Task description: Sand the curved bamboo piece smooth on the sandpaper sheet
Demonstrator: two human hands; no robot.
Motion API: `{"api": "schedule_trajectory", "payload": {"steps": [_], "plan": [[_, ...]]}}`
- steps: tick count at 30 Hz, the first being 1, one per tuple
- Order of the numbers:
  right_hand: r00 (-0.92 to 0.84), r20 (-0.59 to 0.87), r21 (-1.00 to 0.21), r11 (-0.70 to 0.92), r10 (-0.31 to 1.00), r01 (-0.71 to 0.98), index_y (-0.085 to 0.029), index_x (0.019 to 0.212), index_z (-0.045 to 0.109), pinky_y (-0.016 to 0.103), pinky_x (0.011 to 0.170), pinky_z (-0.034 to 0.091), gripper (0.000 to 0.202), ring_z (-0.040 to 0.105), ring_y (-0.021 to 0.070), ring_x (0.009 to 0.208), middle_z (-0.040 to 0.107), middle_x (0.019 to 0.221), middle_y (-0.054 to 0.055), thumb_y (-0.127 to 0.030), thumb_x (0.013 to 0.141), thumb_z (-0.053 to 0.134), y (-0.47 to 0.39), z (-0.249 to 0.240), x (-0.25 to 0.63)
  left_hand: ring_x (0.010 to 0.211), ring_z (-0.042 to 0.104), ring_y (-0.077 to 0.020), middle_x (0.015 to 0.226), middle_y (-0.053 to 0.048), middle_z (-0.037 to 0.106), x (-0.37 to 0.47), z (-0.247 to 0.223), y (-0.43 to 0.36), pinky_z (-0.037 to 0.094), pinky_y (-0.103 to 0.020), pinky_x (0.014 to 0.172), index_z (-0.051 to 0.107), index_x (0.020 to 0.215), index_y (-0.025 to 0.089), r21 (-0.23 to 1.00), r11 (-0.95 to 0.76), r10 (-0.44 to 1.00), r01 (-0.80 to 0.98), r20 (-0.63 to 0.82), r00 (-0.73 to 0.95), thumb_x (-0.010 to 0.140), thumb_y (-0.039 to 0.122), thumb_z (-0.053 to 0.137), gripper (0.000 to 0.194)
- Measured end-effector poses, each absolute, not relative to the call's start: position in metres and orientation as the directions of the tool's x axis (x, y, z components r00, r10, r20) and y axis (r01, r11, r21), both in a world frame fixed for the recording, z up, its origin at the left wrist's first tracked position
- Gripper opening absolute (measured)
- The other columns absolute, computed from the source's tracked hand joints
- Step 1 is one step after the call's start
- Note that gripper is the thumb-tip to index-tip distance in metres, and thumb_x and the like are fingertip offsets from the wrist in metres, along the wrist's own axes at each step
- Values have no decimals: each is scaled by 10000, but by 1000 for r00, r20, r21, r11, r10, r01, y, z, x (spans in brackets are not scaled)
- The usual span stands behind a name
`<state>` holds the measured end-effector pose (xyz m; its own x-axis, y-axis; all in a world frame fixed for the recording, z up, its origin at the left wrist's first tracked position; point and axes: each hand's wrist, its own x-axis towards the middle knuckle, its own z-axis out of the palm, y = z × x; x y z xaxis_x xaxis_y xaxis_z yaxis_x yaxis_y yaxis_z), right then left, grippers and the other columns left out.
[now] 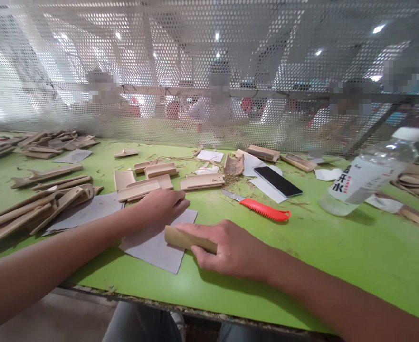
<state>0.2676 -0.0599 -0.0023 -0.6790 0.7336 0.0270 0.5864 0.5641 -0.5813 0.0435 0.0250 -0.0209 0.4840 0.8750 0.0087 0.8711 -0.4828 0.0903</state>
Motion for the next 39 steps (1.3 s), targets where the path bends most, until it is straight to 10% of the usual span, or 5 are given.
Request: {"api": "schedule_trajectory", "payload": {"steps": [14, 39], "plan": [[-675, 108, -481, 633, 730, 607, -277, 1514, 580, 235, 556, 406, 621, 550, 126, 544, 791, 862, -3, -239, 895, 539, -59, -6, 268, 605, 606, -201, 797, -100, 716, 46, -19, 23, 450, -335, 604, 672, 877, 174, 119, -437, 895, 892, -47, 445, 1026, 424, 406, 394], [-740, -32, -647, 551, 671, 527, -280, 1495, 597, 213, 511, 332, 637, 385, 94, 508, 593, 666, -48, -224, 861, 573, -58, -2, 268, 577, 580, -187, 760, -83, 698, 44, -23, 25, 423, -329, 590, 657, 832, 191, 131, -455, 888, 881, -16, 460, 1027, 450, 348, 448]]}}
